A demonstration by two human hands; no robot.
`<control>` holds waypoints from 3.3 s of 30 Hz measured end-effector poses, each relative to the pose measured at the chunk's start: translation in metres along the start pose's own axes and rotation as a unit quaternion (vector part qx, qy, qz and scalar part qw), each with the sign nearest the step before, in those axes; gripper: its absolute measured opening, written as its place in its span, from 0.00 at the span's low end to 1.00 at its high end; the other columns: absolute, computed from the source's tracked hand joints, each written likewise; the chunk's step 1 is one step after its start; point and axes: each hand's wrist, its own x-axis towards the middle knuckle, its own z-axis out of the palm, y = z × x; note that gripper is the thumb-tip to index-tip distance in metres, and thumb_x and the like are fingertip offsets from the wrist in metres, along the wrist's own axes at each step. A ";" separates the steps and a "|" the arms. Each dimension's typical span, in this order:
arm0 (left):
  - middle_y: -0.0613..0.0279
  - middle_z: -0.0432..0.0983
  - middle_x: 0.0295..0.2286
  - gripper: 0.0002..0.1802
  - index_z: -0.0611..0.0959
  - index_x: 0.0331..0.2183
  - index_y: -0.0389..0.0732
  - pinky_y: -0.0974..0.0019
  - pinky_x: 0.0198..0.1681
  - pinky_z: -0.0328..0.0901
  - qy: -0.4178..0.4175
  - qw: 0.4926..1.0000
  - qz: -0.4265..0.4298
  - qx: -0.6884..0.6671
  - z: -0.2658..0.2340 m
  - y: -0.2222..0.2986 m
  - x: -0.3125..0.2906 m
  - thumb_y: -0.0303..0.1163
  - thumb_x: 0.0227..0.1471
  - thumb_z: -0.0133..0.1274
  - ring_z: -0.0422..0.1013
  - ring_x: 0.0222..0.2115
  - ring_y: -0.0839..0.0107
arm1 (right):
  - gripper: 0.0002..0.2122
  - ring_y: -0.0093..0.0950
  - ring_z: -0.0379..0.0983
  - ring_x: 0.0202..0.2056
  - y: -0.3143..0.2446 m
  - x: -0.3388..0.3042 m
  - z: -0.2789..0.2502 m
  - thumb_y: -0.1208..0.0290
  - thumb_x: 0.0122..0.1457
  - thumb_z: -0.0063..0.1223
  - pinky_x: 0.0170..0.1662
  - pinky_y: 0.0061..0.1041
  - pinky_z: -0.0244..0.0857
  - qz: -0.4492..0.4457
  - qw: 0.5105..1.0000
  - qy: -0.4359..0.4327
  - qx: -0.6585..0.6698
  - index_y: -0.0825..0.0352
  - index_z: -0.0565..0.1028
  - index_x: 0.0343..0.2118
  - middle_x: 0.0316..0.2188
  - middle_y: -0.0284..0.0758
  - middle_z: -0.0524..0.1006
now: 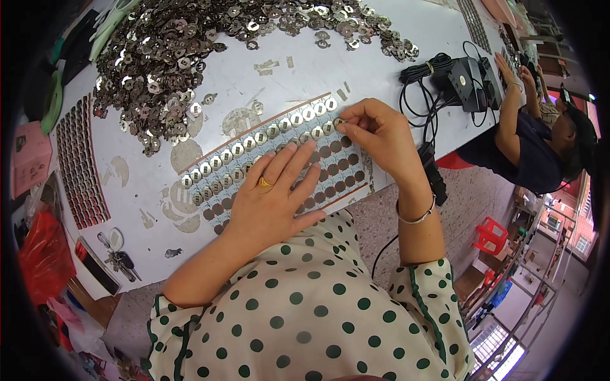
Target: The person places small metal washers into a structured plastic tray by hand.
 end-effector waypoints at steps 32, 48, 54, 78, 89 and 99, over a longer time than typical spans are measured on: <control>0.57 0.68 0.59 0.34 0.81 0.50 0.44 0.46 0.64 0.51 0.050 0.985 -0.163 0.016 -0.045 -0.015 -0.107 0.53 0.45 0.66 0.62 0.61 0.57 | 0.11 0.40 0.77 0.34 -0.069 0.056 0.109 0.78 0.55 0.61 0.38 0.32 0.74 -0.370 0.878 0.017 -0.302 0.65 0.82 0.42 0.33 0.37 0.79; 0.68 0.81 0.34 0.14 0.82 0.41 0.44 0.62 0.46 0.60 0.296 0.895 -0.222 -0.248 -0.042 -0.015 -0.082 0.32 0.52 0.66 0.73 0.37 0.66 | 0.06 0.21 0.79 0.32 -0.071 -0.018 0.115 0.80 0.62 0.59 0.36 0.19 0.76 0.055 0.863 -0.269 0.425 0.72 0.80 0.41 0.34 0.35 0.82; 0.67 0.81 0.33 0.10 0.83 0.38 0.43 0.61 0.46 0.61 0.271 0.910 -0.225 -0.217 -0.040 -0.017 -0.092 0.31 0.52 0.65 0.73 0.37 0.66 | 0.11 0.18 0.78 0.34 -0.083 -0.039 0.119 0.81 0.63 0.59 0.34 0.17 0.74 -0.004 0.910 -0.231 0.343 0.72 0.78 0.48 0.33 0.32 0.81; 0.62 0.64 0.63 0.51 0.72 0.59 0.39 0.43 0.67 0.42 0.088 0.970 -0.225 -0.005 -0.030 -0.016 -0.111 0.61 0.41 0.67 0.55 0.66 0.59 | 0.07 0.28 0.77 0.27 -0.082 -0.044 0.134 0.80 0.57 0.61 0.29 0.26 0.70 -0.137 0.972 -0.188 -0.005 0.68 0.80 0.38 0.31 0.37 0.78; 0.59 0.67 0.61 0.48 0.72 0.56 0.39 0.42 0.67 0.44 0.132 0.970 -0.203 -0.009 -0.026 -0.019 -0.109 0.57 0.41 0.68 0.58 0.65 0.60 | 0.07 0.37 0.76 0.27 -0.081 -0.050 0.138 0.78 0.56 0.64 0.29 0.32 0.70 -0.137 0.977 -0.145 -0.068 0.67 0.77 0.36 0.32 0.38 0.75; 0.54 0.64 0.62 0.40 0.77 0.50 0.44 0.37 0.68 0.40 0.107 0.974 -0.197 0.011 -0.027 -0.016 -0.109 0.60 0.43 0.67 0.55 0.65 0.55 | 0.07 0.39 0.77 0.31 -0.104 0.000 0.116 0.79 0.57 0.60 0.34 0.34 0.72 -0.245 0.957 -0.063 -0.139 0.66 0.80 0.39 0.33 0.39 0.79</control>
